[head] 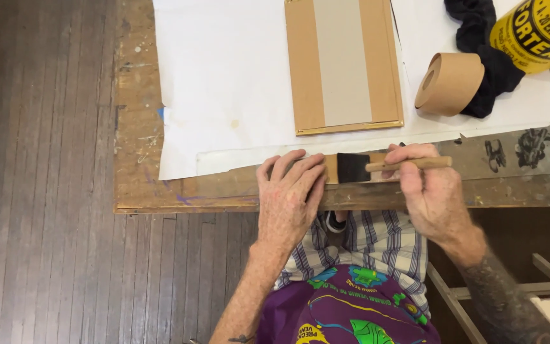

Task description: Applying adhesive paper tape to the back of a picture frame using a foam brush and smoothing it with a cloth.

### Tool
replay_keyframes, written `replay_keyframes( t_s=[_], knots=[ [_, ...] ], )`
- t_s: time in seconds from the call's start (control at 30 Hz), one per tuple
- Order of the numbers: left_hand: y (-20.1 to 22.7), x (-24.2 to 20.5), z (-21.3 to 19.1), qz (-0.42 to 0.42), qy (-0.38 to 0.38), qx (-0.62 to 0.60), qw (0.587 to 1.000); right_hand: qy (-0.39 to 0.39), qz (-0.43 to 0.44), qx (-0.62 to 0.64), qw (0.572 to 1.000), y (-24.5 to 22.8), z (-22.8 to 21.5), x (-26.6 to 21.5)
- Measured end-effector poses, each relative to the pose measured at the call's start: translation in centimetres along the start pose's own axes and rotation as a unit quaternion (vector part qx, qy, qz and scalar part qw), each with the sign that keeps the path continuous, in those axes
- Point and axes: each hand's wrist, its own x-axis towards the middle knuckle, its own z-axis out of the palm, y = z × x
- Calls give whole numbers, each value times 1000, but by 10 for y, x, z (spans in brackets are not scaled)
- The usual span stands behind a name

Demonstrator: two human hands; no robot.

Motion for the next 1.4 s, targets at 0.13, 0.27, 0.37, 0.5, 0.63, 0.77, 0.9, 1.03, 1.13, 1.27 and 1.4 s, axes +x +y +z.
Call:
replay_keyframes(
  t_s=[0.13, 0.27, 0.37, 0.5, 0.63, 0.77, 0.9, 1.03, 1.13, 1.27, 1.4],
  knots=[
    [-2, 6, -7, 71, 10, 20, 997, -12, 12, -14, 1000, 5, -28, -6],
    [-2, 6, -8, 66, -5, 34, 997, 15, 25, -81, 996, 5, -60, -13],
    [0, 7, -8, 67, -1, 41, 997, 25, 46, -81, 995, 9, -81, -16],
    [-1, 8, -10, 68, 0, 41, 997, 86, 74, -108, 988, -20, -104, -16],
    [-2, 6, -8, 67, -3, 41, 997, 152, 24, -15, 988, -17, -75, -19],
    [-1, 5, -6, 66, 13, 39, 997, -11, -21, -15, 1000, -23, -22, 6],
    [0, 5, -8, 65, 9, 39, 997, -47, -51, -54, 996, -28, -6, 17],
    [0, 6, -9, 67, 14, 39, 997, -68, -36, -68, 995, 1, -24, 0],
    [-1, 6, -9, 69, 4, 43, 997, -25, -4, -80, 996, 14, -58, -14],
    [-2, 8, -8, 75, 3, 52, 996, 24, 2, -117, 993, 28, -100, -25],
    [-1, 7, -8, 77, 2, 55, 996, 128, 38, -137, 982, -25, -107, -21]
  ],
)
